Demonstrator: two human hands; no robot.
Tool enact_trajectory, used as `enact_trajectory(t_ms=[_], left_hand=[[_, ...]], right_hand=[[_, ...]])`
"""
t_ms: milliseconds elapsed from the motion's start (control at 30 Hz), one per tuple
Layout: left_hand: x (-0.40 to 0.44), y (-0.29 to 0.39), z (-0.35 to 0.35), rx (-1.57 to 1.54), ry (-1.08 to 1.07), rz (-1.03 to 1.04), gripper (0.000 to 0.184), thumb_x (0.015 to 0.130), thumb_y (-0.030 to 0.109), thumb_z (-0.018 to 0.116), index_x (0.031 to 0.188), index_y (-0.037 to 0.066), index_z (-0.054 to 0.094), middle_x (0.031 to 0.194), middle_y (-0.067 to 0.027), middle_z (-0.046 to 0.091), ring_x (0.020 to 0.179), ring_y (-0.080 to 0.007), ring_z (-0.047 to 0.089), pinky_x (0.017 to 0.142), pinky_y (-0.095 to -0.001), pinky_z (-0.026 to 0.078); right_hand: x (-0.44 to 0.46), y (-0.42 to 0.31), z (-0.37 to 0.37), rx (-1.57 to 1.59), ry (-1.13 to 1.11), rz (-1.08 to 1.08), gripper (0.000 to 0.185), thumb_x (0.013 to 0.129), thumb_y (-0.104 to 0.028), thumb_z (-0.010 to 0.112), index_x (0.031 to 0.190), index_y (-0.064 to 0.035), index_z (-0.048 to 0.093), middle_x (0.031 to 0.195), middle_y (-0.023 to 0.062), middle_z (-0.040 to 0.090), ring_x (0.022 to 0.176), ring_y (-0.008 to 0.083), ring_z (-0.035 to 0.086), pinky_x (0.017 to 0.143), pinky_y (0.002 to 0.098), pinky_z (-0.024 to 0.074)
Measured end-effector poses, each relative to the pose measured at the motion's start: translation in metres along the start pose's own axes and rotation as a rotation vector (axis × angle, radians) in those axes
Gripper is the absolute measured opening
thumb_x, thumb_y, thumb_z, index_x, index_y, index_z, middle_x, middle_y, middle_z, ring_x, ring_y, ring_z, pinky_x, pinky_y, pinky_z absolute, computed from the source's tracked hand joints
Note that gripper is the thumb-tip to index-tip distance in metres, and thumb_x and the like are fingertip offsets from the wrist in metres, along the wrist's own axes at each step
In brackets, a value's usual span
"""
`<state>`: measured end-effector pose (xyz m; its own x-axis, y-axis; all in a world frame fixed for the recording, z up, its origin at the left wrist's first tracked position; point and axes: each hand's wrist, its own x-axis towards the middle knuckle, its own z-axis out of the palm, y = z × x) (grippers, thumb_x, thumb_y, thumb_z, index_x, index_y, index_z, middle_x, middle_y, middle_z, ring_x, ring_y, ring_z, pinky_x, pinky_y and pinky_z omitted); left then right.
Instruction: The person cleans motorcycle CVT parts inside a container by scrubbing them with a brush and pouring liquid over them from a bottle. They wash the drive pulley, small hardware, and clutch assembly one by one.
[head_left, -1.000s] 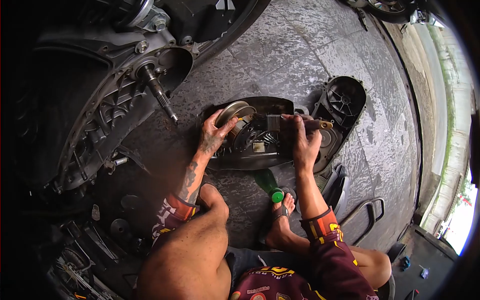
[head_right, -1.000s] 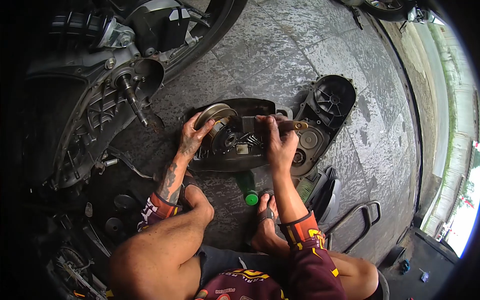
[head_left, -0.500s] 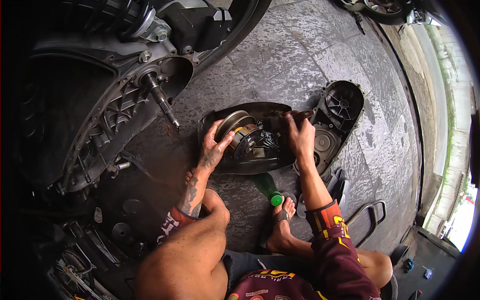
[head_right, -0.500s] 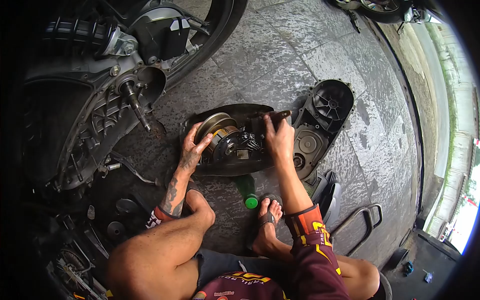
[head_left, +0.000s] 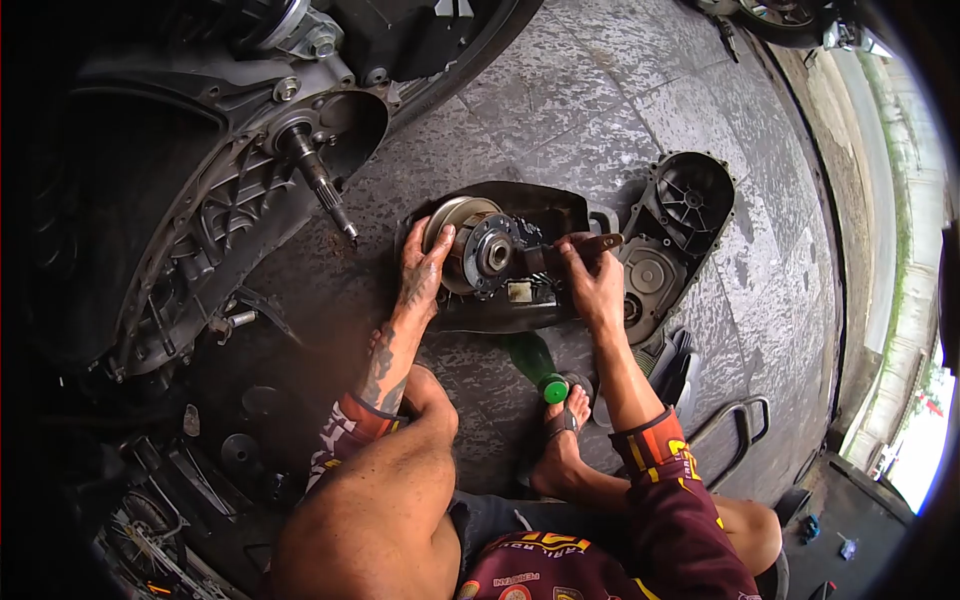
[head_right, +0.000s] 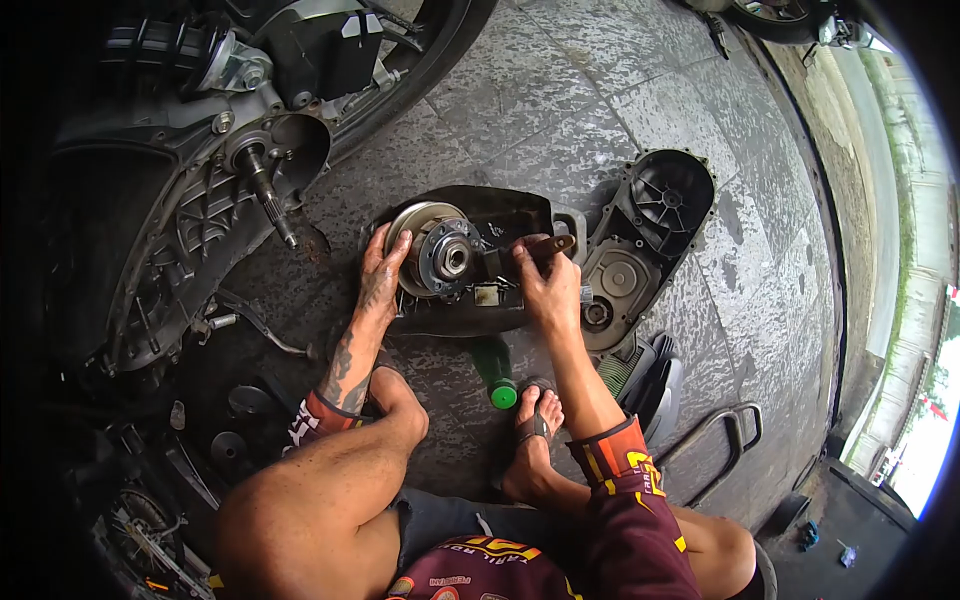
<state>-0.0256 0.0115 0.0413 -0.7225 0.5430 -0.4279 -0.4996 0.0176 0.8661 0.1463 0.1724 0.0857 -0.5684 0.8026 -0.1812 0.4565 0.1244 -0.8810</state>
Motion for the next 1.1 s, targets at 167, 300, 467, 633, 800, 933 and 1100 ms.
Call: enact_trajectory(t_ms=[167,300,467,633,800,933,1100], left_hand=[[-0.005,0.000,-0.004,-0.020,-0.053,-0.005,0.039,0.095,0.030,0.066,0.125,0.006,0.057,0.116,-0.0048,0.062,0.109,-0.0147,0.055,0.097,-0.0311,0.042],[-0.005,0.002,0.000,0.018,-0.017,-0.014,0.040,0.095,0.036,0.066,0.123,0.007,0.058,0.115,-0.0031,0.061,0.106,-0.0129,0.054,0.095,-0.0298,0.041],[-0.003,0.000,0.003,0.033,0.071,-0.018,0.040,0.095,0.041,0.065,0.118,0.008,0.059,0.109,-0.0006,0.060,0.102,-0.0117,0.051,0.091,-0.0276,0.041],[0.001,-0.004,0.000,0.054,0.030,0.003,0.042,0.095,0.042,0.065,0.119,0.007,0.059,0.110,-0.0015,0.060,0.104,-0.0120,0.052,0.093,-0.0284,0.041],[-0.002,-0.002,0.001,-0.004,0.050,0.006,0.039,0.098,0.040,0.061,0.118,0.006,0.059,0.109,0.0009,0.059,0.103,-0.0073,0.051,0.093,-0.0239,0.040],[-0.002,-0.001,0.003,0.000,0.077,-0.012,0.037,0.100,0.039,0.058,0.117,0.005,0.060,0.107,0.0019,0.058,0.103,-0.0056,0.051,0.093,-0.0224,0.040],[-0.003,0.000,0.001,-0.042,0.132,-0.056,0.041,0.102,0.038,0.055,0.123,0.003,0.057,0.114,-0.0009,0.058,0.109,-0.0087,0.051,0.096,-0.0241,0.039]], right_hand=[[0.037,-0.036,-0.003,0.081,-0.061,-0.165,0.018,0.093,-0.015,0.065,0.104,-0.0014,0.069,0.091,0.0127,0.073,0.084,0.0177,0.069,0.077,0.0316,0.0526],[0.064,-0.033,0.011,0.014,-0.337,-0.405,0.020,0.092,-0.017,0.065,0.105,-0.0026,0.069,0.096,0.0150,0.072,0.092,0.0307,0.070,0.081,0.0361,0.0514],[0.064,0.007,0.005,-0.158,-0.465,-0.349,0.020,0.091,-0.018,0.065,0.103,-0.0016,0.068,0.097,0.0163,0.071,0.094,0.0361,0.068,0.081,0.0389,0.0518],[0.053,-0.024,0.007,-0.104,-0.304,-0.368,0.019,0.092,-0.016,0.064,0.103,-0.0014,0.069,0.097,0.0167,0.071,0.092,0.0366,0.069,0.080,0.0385,0.0526],[0.079,-0.053,0.024,0.008,-0.537,-0.524,0.020,0.092,-0.017,0.064,0.104,-0.0015,0.070,0.098,0.0155,0.071,0.093,0.0314,0.070,0.081,0.0368,0.0530],[0.093,-0.063,0.026,-0.032,-0.674,-0.687,0.020,0.093,-0.018,0.063,0.105,-0.0041,0.069,0.096,0.0182,0.069,0.089,0.0379,0.067,0.076,0.0399,0.0529],[0.098,-0.018,0.005,-0.324,-0.605,-0.558,0.020,0.091,-0.019,0.064,0.106,-0.0046,0.066,0.094,0.0189,0.069,0.088,0.0411,0.066,0.074,0.0430,0.0527]])
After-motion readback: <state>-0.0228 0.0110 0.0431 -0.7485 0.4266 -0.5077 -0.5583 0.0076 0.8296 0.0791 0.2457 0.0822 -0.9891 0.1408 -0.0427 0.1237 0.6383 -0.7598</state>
